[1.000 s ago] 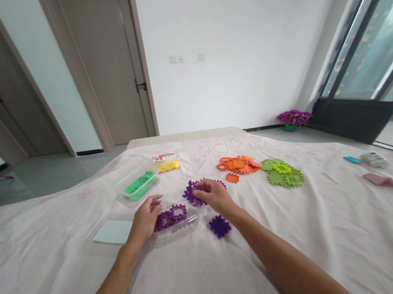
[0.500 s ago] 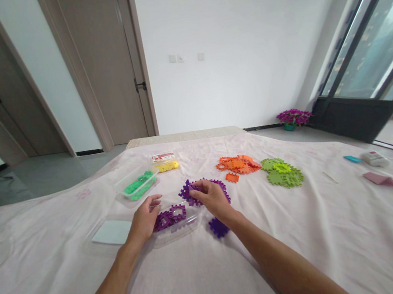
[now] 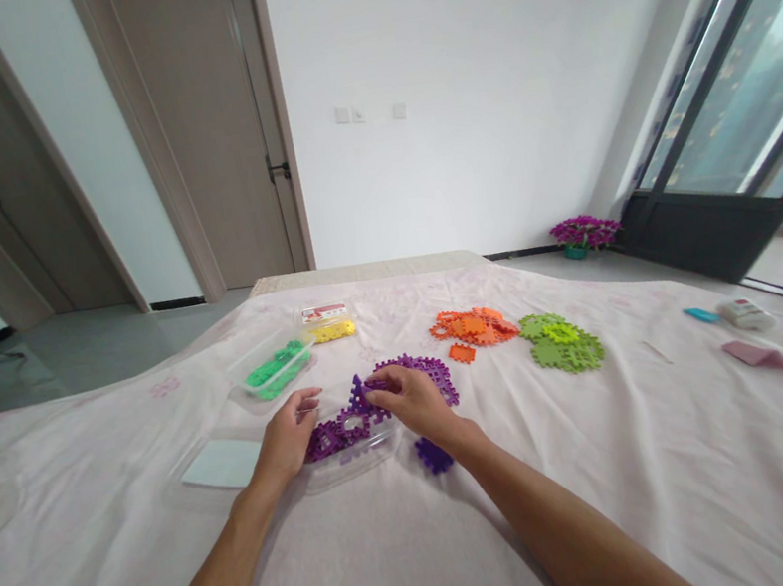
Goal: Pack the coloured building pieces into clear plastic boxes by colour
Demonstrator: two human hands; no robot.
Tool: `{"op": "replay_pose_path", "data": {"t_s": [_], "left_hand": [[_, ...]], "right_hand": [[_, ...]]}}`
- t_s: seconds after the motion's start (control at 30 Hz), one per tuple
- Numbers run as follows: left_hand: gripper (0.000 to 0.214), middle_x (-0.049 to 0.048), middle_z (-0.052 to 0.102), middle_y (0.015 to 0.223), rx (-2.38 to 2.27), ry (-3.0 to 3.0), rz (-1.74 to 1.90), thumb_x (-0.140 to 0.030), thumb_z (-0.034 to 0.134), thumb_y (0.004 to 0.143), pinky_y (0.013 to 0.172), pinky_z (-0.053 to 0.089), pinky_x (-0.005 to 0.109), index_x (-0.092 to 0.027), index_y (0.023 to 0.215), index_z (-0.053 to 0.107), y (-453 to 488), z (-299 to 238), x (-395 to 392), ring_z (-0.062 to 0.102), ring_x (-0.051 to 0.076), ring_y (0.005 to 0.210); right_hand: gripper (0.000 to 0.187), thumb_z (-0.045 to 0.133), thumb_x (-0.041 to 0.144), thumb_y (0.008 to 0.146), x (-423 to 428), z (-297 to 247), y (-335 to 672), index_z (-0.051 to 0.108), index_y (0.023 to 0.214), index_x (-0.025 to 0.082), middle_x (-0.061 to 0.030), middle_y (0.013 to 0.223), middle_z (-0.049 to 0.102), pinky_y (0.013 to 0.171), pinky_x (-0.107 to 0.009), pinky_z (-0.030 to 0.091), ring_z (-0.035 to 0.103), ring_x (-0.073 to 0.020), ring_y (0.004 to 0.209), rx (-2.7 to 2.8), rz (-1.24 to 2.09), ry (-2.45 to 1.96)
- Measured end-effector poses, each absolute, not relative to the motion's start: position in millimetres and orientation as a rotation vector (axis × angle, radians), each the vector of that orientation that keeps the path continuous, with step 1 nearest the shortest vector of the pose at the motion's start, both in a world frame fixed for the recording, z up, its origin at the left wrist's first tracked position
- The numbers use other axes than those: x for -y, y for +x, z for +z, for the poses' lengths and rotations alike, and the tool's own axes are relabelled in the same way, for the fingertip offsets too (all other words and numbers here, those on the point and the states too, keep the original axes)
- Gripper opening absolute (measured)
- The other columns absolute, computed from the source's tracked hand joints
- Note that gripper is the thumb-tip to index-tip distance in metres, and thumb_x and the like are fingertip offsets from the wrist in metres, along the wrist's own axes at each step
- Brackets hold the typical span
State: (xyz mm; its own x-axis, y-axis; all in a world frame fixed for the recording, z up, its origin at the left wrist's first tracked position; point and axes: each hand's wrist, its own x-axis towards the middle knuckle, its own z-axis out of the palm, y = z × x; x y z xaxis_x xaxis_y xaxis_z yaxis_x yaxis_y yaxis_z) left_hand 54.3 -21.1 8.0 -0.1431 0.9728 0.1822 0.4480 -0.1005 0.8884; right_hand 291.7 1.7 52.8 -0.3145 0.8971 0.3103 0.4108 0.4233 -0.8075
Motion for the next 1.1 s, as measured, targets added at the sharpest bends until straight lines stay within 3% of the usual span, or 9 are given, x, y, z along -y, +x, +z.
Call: {"op": "replay_pose_path", "data": {"t_s": [0.27,0.47,0.87,1.1], "left_hand": [[0.043,0.0097,0.072,0.108,-1.618,1.571,1.225,-0.033,0.056,0.078,0.093,0.049,0.037,-0.019,0.118,0.064,54.1,8.5,21.9,0.067,0.025,0.104],[0.043,0.0103,0.071,0.108,-1.633,1.579,1.201,-0.033,0.055,0.08,0.093,0.049,0.039,-0.019,0.119,0.063,54.3,9.8,22.5,0.067,0.025,0.103],[0.042,0.0097,0.072,0.107,-1.615,1.563,1.234,-0.033,0.057,0.078,0.093,0.05,0.039,-0.019,0.116,0.065,55.9,11.3,23.5,0.068,0.026,0.103],[0.042,0.0102,0.073,0.106,-1.627,1.558,1.247,-0.033,0.057,0.077,0.093,0.05,0.039,-0.018,0.115,0.065,57.9,14.5,25.6,0.068,0.026,0.1]], "right_hand": [[0.033,0.063,0.03,0.087,6.2,66.0,294.0,0.069,0.119,0.023,-0.0046,0.105,0.074,0.084,-0.027,0.047,0.067,-0.0199,0.097,2.207,0.53,-1.169],[0.029,0.062,0.019,0.086,6.8,65.3,295.4,0.069,0.114,0.02,-0.0064,0.109,0.07,0.088,-0.026,0.045,0.063,-0.018,0.1,2.252,0.384,-1.128],[0.017,0.068,0.026,0.087,11.8,78.7,300.0,0.073,0.102,0.022,-0.0058,0.096,0.07,0.088,-0.03,0.039,0.057,-0.0202,0.095,2.516,0.101,-1.075],[0.013,0.069,0.02,0.084,8.8,77.9,302.3,0.076,0.094,0.024,-0.0012,0.091,0.073,0.084,-0.027,0.04,0.06,-0.0176,0.089,2.465,0.241,-1.034]]}}
